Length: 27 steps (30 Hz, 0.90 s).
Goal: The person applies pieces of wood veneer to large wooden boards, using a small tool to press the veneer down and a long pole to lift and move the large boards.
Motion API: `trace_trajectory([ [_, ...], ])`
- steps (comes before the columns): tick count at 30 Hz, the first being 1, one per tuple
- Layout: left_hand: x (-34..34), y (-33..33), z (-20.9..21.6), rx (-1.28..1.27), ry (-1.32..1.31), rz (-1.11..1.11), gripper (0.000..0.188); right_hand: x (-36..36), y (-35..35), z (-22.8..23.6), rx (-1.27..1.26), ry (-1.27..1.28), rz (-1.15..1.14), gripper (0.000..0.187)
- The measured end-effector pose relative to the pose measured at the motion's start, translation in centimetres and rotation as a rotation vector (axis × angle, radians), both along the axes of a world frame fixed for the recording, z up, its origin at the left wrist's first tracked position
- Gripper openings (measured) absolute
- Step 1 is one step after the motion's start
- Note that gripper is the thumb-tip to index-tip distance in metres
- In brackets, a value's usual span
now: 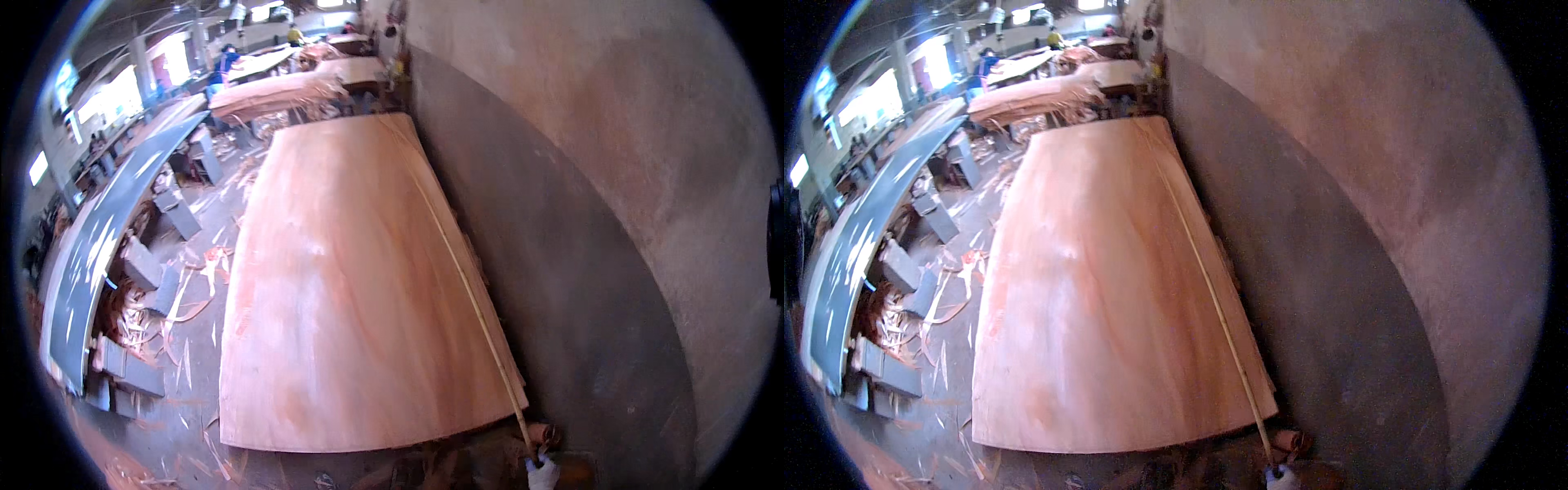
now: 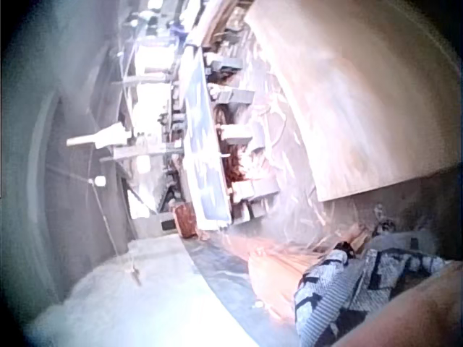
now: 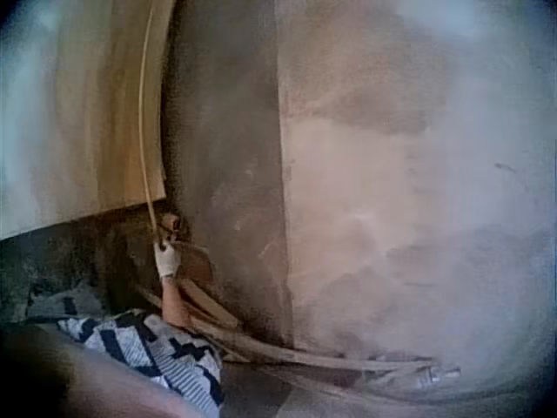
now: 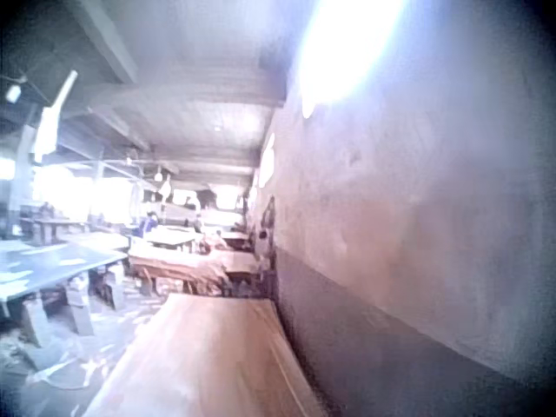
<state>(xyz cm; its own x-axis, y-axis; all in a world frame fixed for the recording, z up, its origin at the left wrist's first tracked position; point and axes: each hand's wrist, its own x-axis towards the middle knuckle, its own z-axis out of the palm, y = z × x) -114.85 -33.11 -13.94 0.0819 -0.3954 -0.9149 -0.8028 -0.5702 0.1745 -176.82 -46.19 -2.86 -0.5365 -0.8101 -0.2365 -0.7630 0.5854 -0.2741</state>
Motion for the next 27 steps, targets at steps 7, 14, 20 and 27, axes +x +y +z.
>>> trace_trajectory([
  [7, 0.8, 7.9, 0.3, -0.137, 0.141, 0.226, 0.033, 1.7, 0.8, 3.0, -0.039, -0.044, -0.011, 0.04],
  [14, 4.3, 17.7, -6.1, -0.463, 0.511, 0.773, 0.032, 14.9, -1.4, 2.5, -0.236, -0.291, 0.147, 0.031],
  [20, 10.3, 14.1, 2.4, -0.54, 0.02, 0.438, 0.037, 34.7, -3.6, 5.3, -0.259, -0.974, -0.069, 0.02],
  [27, 21.0, 18.9, 8.6, -0.805, -0.059, 0.933, 0.039, 59.0, -5.5, 8.5, -0.078, -1.134, 0.245, 0.017],
])
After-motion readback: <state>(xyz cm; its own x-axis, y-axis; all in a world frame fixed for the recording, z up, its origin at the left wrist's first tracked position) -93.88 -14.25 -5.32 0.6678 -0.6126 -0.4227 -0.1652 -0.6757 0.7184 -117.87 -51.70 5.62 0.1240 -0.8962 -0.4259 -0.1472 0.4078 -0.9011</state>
